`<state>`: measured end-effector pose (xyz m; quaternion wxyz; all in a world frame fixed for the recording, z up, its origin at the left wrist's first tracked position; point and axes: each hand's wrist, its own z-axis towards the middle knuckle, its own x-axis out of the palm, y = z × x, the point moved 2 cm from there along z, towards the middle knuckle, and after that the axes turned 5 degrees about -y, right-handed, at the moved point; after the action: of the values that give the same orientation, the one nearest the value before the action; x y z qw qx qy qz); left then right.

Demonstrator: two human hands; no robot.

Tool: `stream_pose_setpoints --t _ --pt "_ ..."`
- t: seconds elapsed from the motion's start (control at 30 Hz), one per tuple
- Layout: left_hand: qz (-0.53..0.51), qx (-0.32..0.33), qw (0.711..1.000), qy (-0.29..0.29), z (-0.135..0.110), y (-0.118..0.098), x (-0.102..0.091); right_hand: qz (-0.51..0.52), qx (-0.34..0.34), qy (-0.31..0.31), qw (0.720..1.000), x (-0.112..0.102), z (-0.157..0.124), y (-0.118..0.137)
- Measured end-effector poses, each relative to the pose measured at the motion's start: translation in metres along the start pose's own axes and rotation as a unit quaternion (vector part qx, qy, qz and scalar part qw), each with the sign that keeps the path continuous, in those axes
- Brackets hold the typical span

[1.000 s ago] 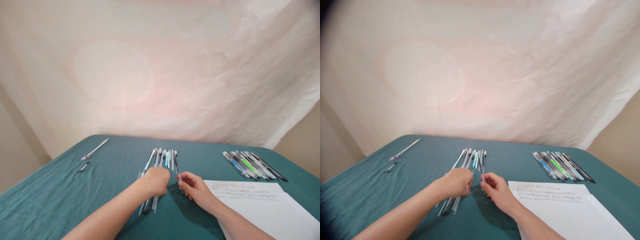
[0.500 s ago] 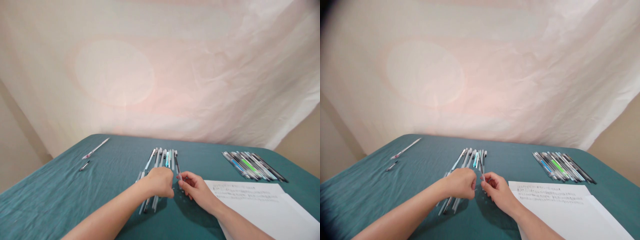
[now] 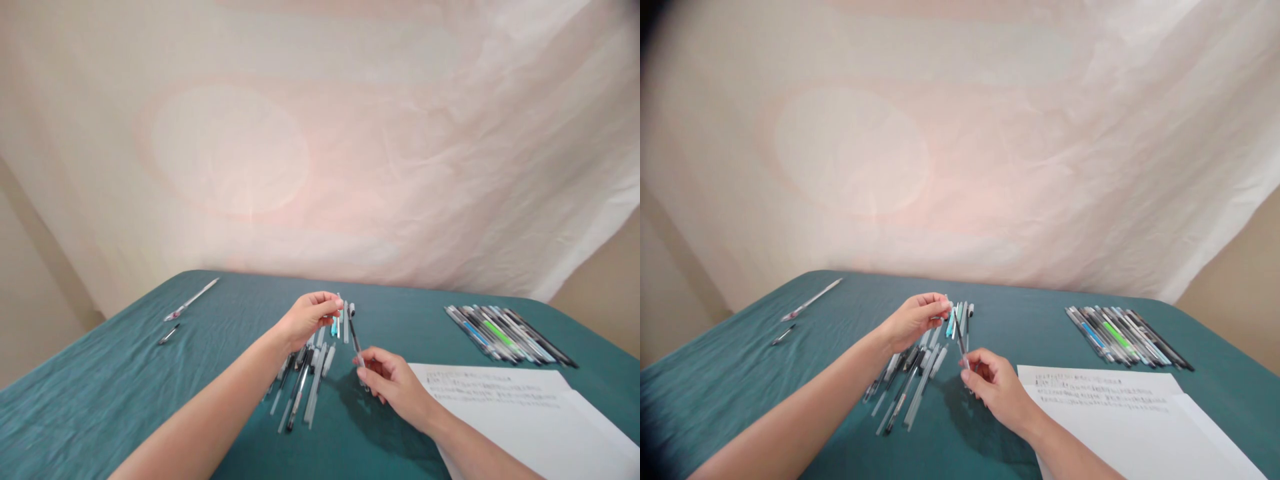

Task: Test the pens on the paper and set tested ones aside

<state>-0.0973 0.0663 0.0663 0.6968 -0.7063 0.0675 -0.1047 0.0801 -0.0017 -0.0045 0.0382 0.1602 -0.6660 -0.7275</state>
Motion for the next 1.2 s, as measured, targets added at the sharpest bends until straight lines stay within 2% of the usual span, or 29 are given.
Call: stream_pose_setpoints --t 0.27,0.67,0.9,1.2 --pt "-0.129 -0.066 0.989 0.016 0.002 0.008 -0.002 0.021 -0.007 0.01 1.0 0.001 0.0 0.002" --pt "-0.181 -0.124 0.975 0.036 0.004 0.018 -0.001 0.026 -0.011 0.01 1.0 0.001 0.0 0.004" --pt "-0.171 -0.11 0.978 0.041 0.004 0.02 0.0 0.029 -0.015 0.013 0.999 0.001 -0.001 0.002" --pt "-0.131 -0.047 0.989 0.048 0.003 0.02 0.004 0.03 -0.015 0.012 0.999 0.001 -0.001 0.003"
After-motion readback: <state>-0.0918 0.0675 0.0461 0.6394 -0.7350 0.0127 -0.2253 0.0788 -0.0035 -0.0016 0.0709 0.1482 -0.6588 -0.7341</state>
